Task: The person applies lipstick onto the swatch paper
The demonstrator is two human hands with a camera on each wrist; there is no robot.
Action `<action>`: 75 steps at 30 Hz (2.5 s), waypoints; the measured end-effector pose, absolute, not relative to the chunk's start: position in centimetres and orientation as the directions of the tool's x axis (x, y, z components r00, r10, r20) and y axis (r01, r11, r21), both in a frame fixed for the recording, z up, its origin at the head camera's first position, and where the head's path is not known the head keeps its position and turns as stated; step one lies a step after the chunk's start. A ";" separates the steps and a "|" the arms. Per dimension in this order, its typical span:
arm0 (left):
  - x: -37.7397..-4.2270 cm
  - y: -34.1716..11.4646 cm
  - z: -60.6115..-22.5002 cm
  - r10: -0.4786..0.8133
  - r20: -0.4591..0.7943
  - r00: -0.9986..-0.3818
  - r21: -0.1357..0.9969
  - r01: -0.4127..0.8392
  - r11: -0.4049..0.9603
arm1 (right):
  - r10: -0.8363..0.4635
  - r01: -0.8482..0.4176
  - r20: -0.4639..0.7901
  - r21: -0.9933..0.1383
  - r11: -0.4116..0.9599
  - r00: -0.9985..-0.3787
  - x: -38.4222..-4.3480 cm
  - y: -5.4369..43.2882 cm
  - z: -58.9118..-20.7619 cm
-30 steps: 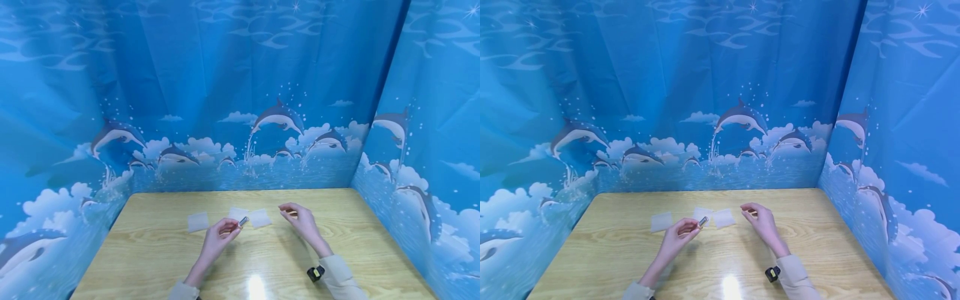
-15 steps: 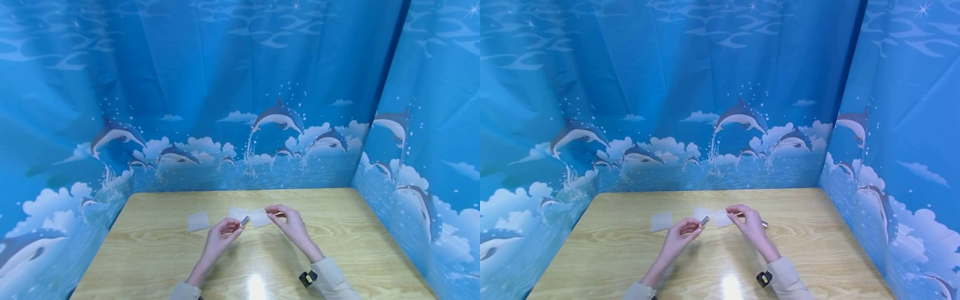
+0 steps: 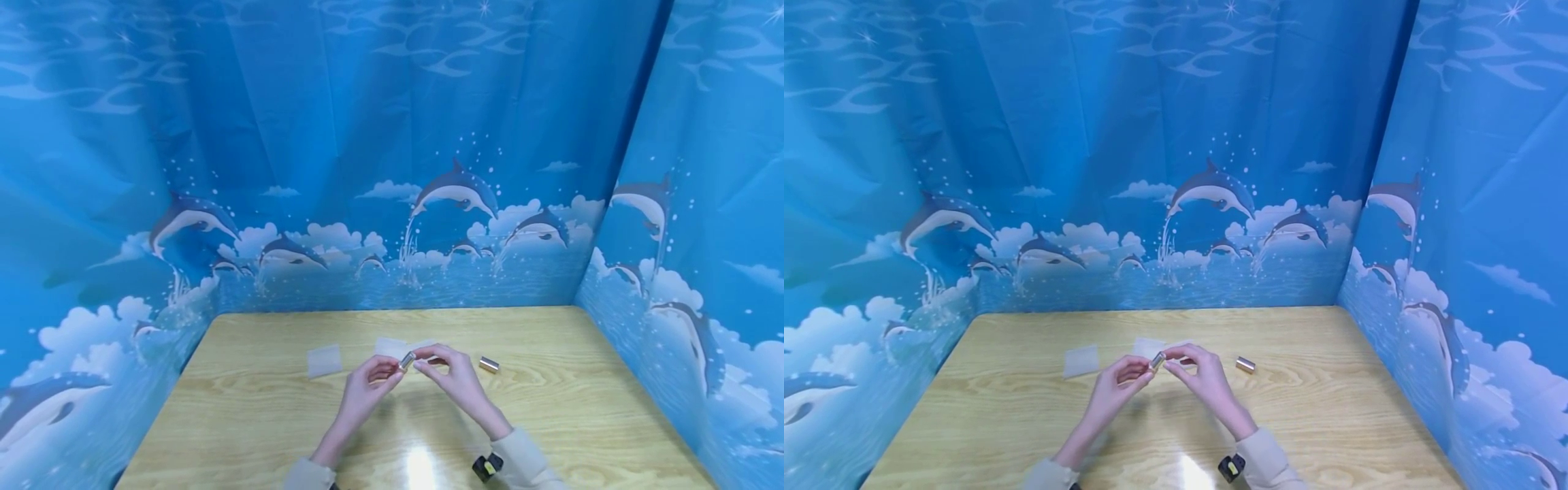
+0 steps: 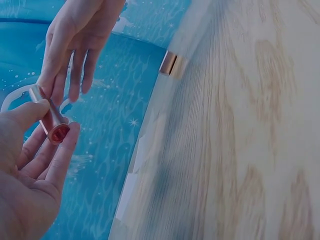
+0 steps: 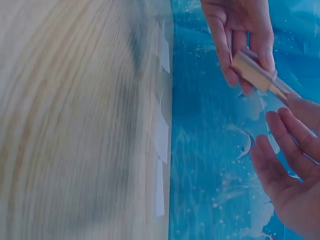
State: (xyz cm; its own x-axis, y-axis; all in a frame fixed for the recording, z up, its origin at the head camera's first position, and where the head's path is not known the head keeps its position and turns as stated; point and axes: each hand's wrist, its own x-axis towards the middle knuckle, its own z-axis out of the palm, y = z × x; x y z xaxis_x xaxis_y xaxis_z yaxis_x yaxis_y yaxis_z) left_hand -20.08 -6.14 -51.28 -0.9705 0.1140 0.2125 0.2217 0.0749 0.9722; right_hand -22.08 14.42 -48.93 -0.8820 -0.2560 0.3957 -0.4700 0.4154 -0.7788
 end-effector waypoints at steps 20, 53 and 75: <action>-19.7 -5.0 -51.6 0.105 0.218 -0.970 0.975 0.220 0.016 | -0.179 -0.408 0.368 -0.849 0.336 -0.912 -21.4 13.0 -48.6; -19.7 -6.2 -51.1 0.335 0.183 -0.924 0.968 0.229 0.103 | -0.385 -0.417 0.302 -0.870 0.264 -0.872 -21.5 13.8 -47.6; -19.2 -4.6 -51.2 0.152 0.193 -0.969 0.979 0.200 0.033 | -0.276 -0.358 0.274 -0.874 0.329 -0.921 -20.9 12.6 -46.7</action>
State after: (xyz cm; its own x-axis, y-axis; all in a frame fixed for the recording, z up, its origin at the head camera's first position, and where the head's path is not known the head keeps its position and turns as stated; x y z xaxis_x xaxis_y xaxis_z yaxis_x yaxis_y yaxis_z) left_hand -19.15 -4.65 -51.18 -0.9694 0.1519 0.1931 0.2002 0.0331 0.9792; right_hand -20.88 12.60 -46.69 -0.9213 -0.2759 0.2738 -0.3582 0.3290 -0.8738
